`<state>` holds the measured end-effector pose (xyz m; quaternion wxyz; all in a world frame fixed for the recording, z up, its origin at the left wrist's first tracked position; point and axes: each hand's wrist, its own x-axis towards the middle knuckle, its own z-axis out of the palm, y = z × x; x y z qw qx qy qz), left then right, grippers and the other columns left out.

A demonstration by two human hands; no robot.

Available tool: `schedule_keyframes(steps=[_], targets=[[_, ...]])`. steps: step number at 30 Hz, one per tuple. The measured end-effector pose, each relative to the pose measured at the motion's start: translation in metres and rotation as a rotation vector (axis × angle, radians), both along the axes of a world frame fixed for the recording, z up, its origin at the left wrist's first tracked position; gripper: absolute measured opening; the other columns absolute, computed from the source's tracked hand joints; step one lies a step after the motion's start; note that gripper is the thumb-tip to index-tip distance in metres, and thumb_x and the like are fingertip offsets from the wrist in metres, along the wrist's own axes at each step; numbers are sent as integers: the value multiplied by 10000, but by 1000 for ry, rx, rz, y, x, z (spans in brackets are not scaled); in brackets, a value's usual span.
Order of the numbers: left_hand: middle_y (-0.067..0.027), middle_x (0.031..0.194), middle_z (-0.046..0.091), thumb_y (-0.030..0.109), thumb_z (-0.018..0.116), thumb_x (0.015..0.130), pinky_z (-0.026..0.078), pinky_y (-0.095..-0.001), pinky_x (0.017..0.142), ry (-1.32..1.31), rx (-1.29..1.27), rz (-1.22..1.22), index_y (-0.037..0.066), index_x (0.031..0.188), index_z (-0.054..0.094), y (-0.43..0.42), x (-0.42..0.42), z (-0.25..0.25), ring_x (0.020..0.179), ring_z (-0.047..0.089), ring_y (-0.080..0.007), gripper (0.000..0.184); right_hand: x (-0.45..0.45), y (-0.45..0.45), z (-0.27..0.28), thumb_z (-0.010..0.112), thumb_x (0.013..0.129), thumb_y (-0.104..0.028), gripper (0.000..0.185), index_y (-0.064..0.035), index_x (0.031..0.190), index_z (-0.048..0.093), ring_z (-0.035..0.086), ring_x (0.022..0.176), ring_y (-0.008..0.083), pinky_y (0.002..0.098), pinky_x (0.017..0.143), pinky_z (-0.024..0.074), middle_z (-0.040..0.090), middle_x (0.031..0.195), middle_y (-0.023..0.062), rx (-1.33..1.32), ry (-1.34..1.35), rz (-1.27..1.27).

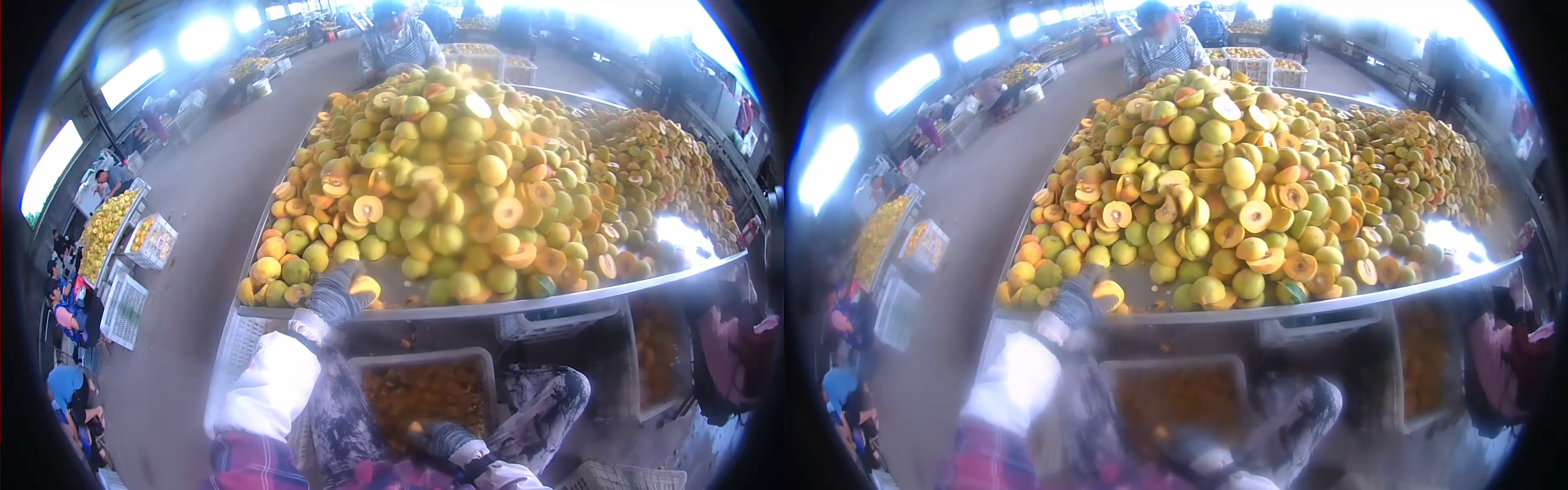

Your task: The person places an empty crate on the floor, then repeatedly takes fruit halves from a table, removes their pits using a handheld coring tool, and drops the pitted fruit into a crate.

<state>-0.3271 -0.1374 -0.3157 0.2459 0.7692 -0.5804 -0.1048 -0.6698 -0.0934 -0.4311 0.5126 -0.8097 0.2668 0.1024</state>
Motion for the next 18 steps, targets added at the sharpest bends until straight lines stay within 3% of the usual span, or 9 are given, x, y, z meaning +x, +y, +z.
schedule_keyframes(steps=[1, 2, 3, 5, 6, 10, 15, 17, 18], targets=[[-145, 1048, 654, 453, 692, 791, 508, -405, 867, 267, -88, 98, 25, 1187, 559, 2, -13, 6, 1001, 638, -306, 598, -1, 0, 17, 408, 953, -501, 494, -86, 1090, 638, 652, 882, 376, 445, 829, 477, 686, 936, 185, -6, 6, -5], [-150, 963, 643, 381, 672, 816, 548, -435, 775, 330, -336, 115, -7, 1122, 561, 1, -19, -1, 910, 656, -304, 506, -1, -2, 37, 424, 960, -486, 475, -79, 1084, 635, 658, 841, 335, 428, 804, 485, 687, 917, 163, 111, 12, -18], [-150, 963, 643, 381, 672, 816, 548, -435, 775, 332, -341, 120, -7, 1122, 561, 7, -25, -1, 910, 656, -304, 506, -2, -1, 50, 440, 967, -472, 456, -73, 1078, 632, 665, 801, 294, 411, 779, 494, 688, 897, 141, 230, 16, -27], [-171, 929, 635, 323, 627, 832, 566, -467, 670, 1619, -444, 282, -11, 1076, 562, 26, -40, -3, 803, 655, -326, 419, -10, 11, 18, 459, 972, -456, 439, -63, 1072, 628, 655, 776, 248, 388, 755, 498, 680, 882, 118, 241, -115, -71], [-201, 888, 627, 310, 583, 845, 566, -457, 575, 1687, -559, 300, 0, 1070, 561, 36, -70, 16, 712, 644, -325, 384, -16, 20, 6, 478, 976, -440, 423, -53, 1065, 623, 644, 752, 201, 365, 731, 501, 672, 866, 94, 259, -246, -127], [-187, 836, 640, 410, 513, 881, 531, -375, 534, 2020, -479, 492, -9, 1075, 562, 63, -99, 16, 671, 629, -309, 464, -9, 19, 75, 492, 996, -364, 363, -39, 1090, 623, 609, 798, 156, 331, 734, 491, 668, 887, 80, 389, -166, -322], [-191, 896, 654, 464, 497, 943, 541, -298, 610, 1941, -477, 425, -3, 1088, 574, 86, -122, -1, 691, 620, -244, 495, -13, 25, 63, 525, 992, -316, 339, -16, 1104, 635, 593, 879, 168, 324, 792, 471, 673, 938, 87, 567, -427, -511], [-153, 870, 660, 475, 480, 959, 532, -286, 616, 1754, -462, 478, 6, 1065, 585, 97, -139, 11, 679, 614, -218, 493, -13, 27, 66, 511, 996, -321, 356, 0, 1095, 630, 603, 877, 186, 334, 793, 473, 679, 947, 102, 179, -498, -422], [-153, 870, 660, 475, 480, 959, 532, -286, 616, 1756, -449, 479, 6, 1065, 585, 104, -147, 21, 679, 614, -218, 493, -13, 27, 54, 511, 996, -321, 356, 0, 1095, 630, 603, 877, 186, 334, 793, 473, 679, 947, 102, 183, -495, -433]])
